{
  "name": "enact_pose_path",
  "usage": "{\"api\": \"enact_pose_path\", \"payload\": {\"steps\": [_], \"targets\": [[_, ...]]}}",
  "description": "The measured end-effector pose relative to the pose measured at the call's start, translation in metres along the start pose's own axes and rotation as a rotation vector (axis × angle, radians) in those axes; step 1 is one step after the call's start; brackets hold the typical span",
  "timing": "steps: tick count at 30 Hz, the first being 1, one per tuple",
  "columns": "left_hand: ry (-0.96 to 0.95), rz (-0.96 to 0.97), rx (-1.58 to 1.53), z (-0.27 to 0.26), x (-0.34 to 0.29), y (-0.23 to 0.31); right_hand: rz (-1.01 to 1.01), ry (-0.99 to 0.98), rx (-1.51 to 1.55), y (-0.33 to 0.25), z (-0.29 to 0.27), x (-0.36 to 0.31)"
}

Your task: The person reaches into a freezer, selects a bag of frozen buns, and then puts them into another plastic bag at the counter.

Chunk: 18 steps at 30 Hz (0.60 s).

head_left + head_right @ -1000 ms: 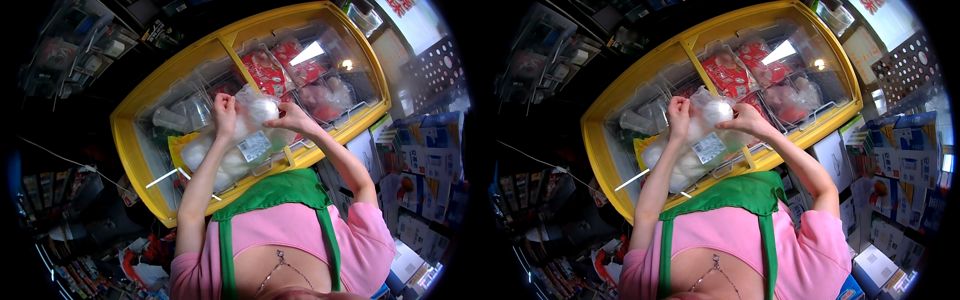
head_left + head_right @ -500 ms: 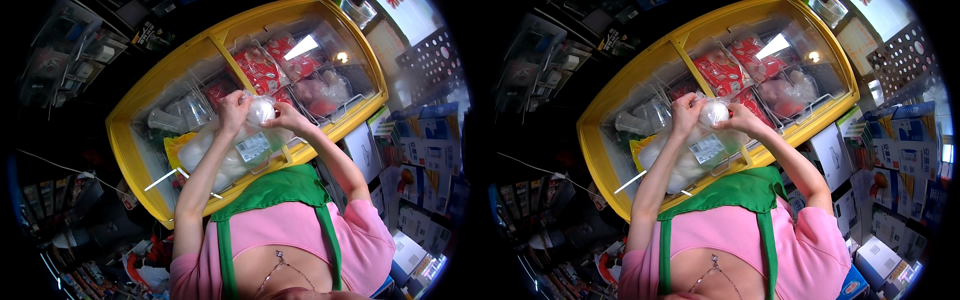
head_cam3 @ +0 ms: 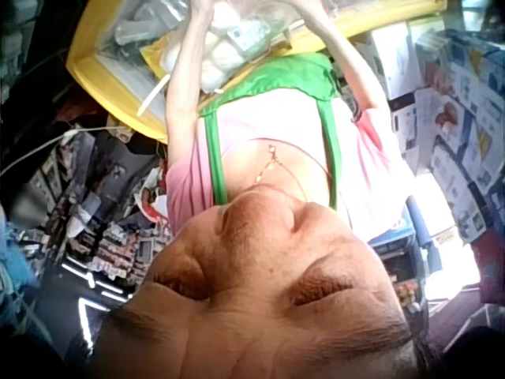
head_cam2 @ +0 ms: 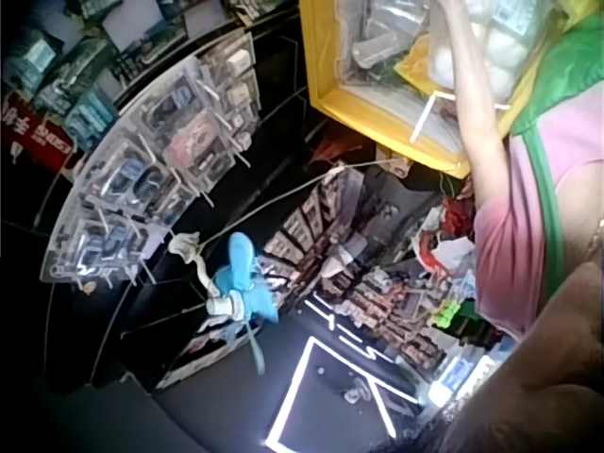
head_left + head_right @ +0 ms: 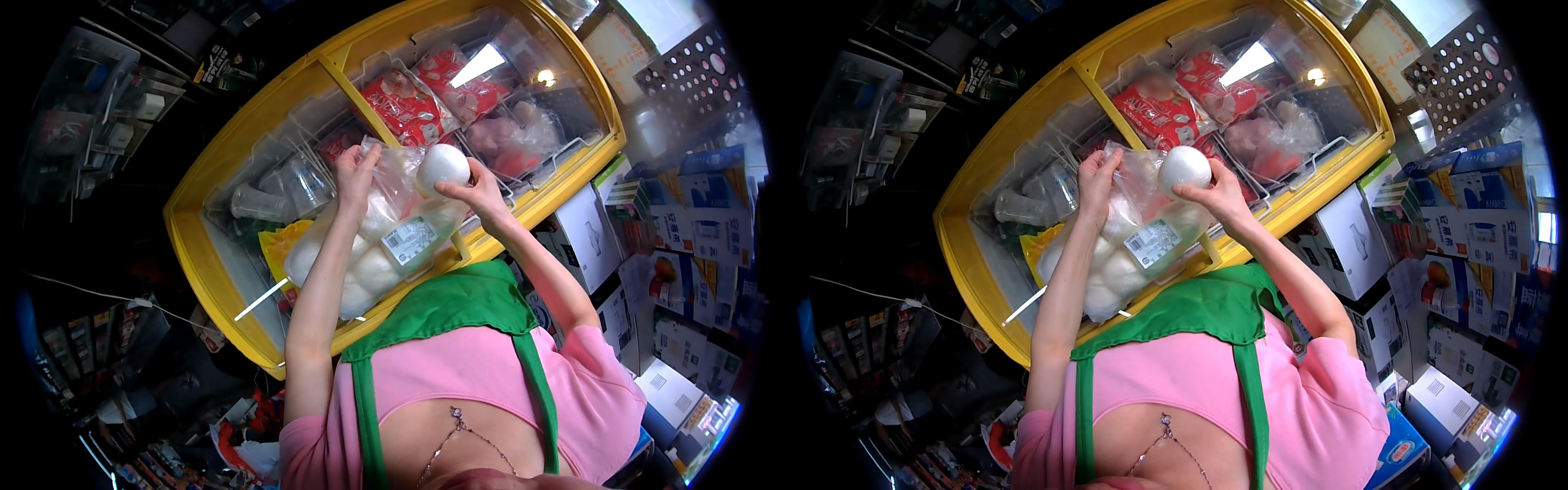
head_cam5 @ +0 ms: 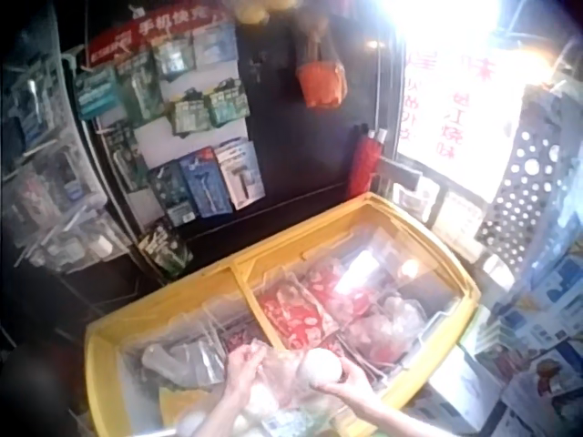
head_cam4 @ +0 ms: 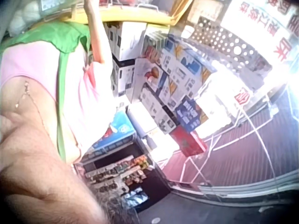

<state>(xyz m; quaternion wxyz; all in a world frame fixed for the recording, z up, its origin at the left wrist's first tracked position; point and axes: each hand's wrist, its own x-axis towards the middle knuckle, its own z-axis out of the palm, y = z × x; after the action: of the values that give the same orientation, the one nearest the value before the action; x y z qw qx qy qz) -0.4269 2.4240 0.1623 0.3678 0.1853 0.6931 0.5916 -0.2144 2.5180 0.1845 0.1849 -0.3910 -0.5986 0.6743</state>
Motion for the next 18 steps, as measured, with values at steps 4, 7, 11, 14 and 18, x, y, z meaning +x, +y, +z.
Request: {"api": "enact_pose_path", "payload": {"steps": [4, 7, 11, 14, 18], "targets": [[0.055, 0.175, 0.233, 0.004, 0.001, -0.008, -0.174, 0.040, 0.225, -0.016, -0.007, 0.032], [0.150, 0.298, 0.357, 0.011, -0.004, 0.000, -0.315, 0.059, -0.031, -0.037, -0.001, 0.082], [0.230, 0.432, 0.511, 0.008, -0.009, 0.000, -0.396, -0.121, -0.321, -0.067, 0.046, 0.151], [0.201, 0.455, 0.530, 0.003, -0.031, 0.009, -0.182, -0.384, -0.277, -0.073, 0.098, 0.180], [0.176, 0.642, 0.717, 0.004, -0.067, 0.016, -0.209, -0.398, -0.427, -0.073, 0.129, 0.204]]}}
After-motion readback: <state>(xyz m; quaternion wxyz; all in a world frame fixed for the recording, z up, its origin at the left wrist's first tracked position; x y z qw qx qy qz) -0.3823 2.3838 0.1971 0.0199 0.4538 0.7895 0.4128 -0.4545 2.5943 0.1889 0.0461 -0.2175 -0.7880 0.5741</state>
